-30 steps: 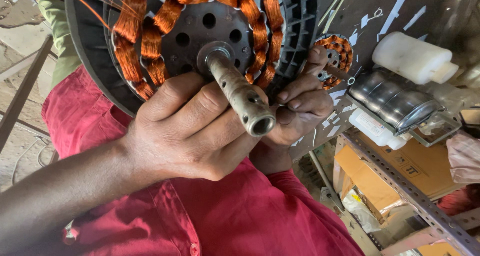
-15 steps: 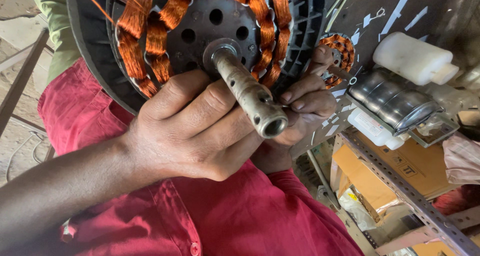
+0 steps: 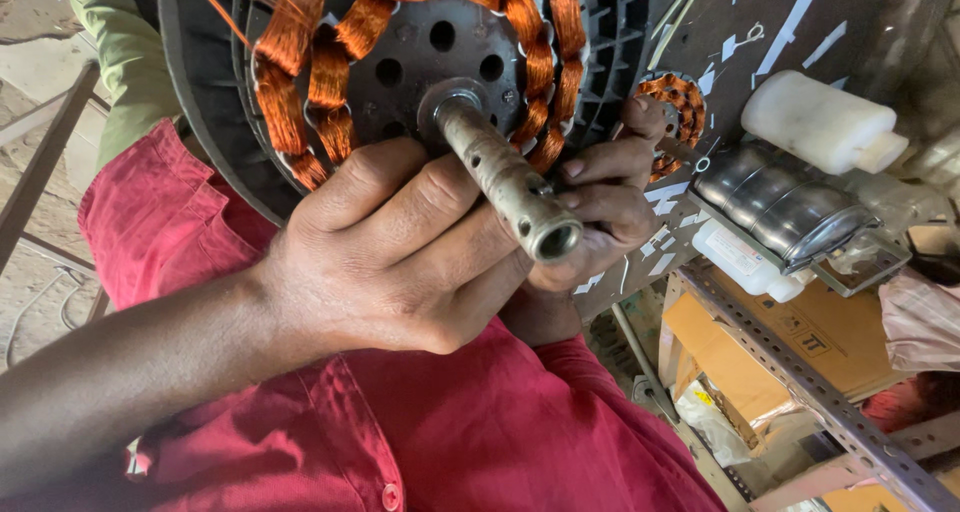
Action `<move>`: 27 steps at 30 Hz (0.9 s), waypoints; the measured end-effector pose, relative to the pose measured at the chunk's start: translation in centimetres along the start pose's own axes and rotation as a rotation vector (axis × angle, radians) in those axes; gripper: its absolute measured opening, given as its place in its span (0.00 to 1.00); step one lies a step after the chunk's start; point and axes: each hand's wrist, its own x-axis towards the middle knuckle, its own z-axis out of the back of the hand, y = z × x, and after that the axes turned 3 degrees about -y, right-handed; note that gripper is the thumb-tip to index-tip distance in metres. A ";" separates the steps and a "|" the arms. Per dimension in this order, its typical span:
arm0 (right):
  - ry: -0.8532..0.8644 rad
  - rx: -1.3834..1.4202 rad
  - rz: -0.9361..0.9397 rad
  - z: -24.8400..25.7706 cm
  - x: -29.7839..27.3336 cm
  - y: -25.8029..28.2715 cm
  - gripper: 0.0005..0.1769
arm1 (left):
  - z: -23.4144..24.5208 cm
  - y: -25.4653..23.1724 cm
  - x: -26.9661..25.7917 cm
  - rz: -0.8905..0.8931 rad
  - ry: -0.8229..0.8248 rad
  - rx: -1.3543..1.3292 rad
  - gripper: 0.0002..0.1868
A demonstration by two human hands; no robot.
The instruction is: The person winds copper wire into the slots of a motor stator, using a wooden stick to push the wire down and shears to trim excess wire. They repeatedly insert, push, and cut the wire to secure it within the stator slots.
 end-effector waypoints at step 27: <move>0.117 -0.490 0.041 -0.3 1.2 4.4 0.08 | 1.0 -0.3 1.7 0.000 0.040 -0.051 0.10</move>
